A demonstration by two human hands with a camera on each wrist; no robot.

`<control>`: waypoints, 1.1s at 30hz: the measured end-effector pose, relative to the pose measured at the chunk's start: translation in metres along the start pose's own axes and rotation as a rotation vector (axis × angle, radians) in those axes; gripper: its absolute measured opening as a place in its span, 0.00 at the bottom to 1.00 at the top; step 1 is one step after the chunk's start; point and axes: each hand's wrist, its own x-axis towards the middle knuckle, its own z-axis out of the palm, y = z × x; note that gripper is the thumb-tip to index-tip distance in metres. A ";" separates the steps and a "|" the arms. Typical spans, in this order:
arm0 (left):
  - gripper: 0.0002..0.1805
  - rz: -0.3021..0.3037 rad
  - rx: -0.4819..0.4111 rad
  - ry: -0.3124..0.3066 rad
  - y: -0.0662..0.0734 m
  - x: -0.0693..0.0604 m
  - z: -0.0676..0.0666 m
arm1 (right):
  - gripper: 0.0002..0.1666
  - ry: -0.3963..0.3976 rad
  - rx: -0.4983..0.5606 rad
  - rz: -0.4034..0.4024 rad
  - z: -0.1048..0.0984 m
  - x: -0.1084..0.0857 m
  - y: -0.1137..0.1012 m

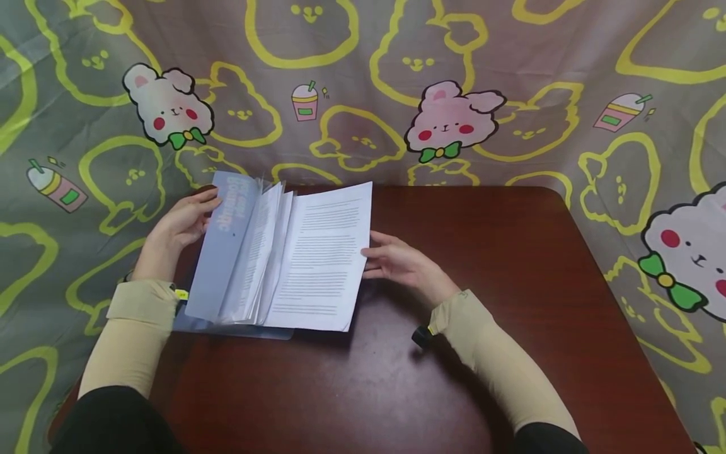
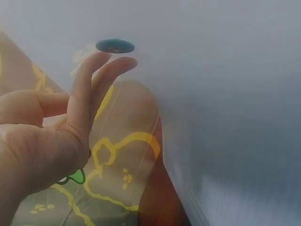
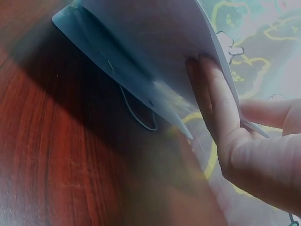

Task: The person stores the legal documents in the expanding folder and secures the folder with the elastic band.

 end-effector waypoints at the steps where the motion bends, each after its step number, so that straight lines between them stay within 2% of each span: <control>1: 0.42 -0.003 -0.001 0.001 0.000 0.000 0.000 | 0.37 0.002 0.001 -0.001 0.001 0.001 0.001; 12: 0.41 0.009 0.009 0.007 0.000 0.000 0.000 | 0.37 -0.052 0.000 -0.018 0.011 0.013 0.003; 21: 0.41 -0.010 0.017 0.016 0.000 -0.001 0.001 | 0.39 -0.050 -0.004 -0.006 0.018 0.022 0.007; 26: 0.41 0.005 0.036 0.015 0.001 -0.001 0.002 | 0.38 -0.042 -0.005 -0.019 0.020 0.024 0.007; 33: 0.42 -0.002 -0.007 -0.001 -0.001 0.001 0.002 | 0.38 -0.032 0.007 -0.022 0.024 0.026 0.008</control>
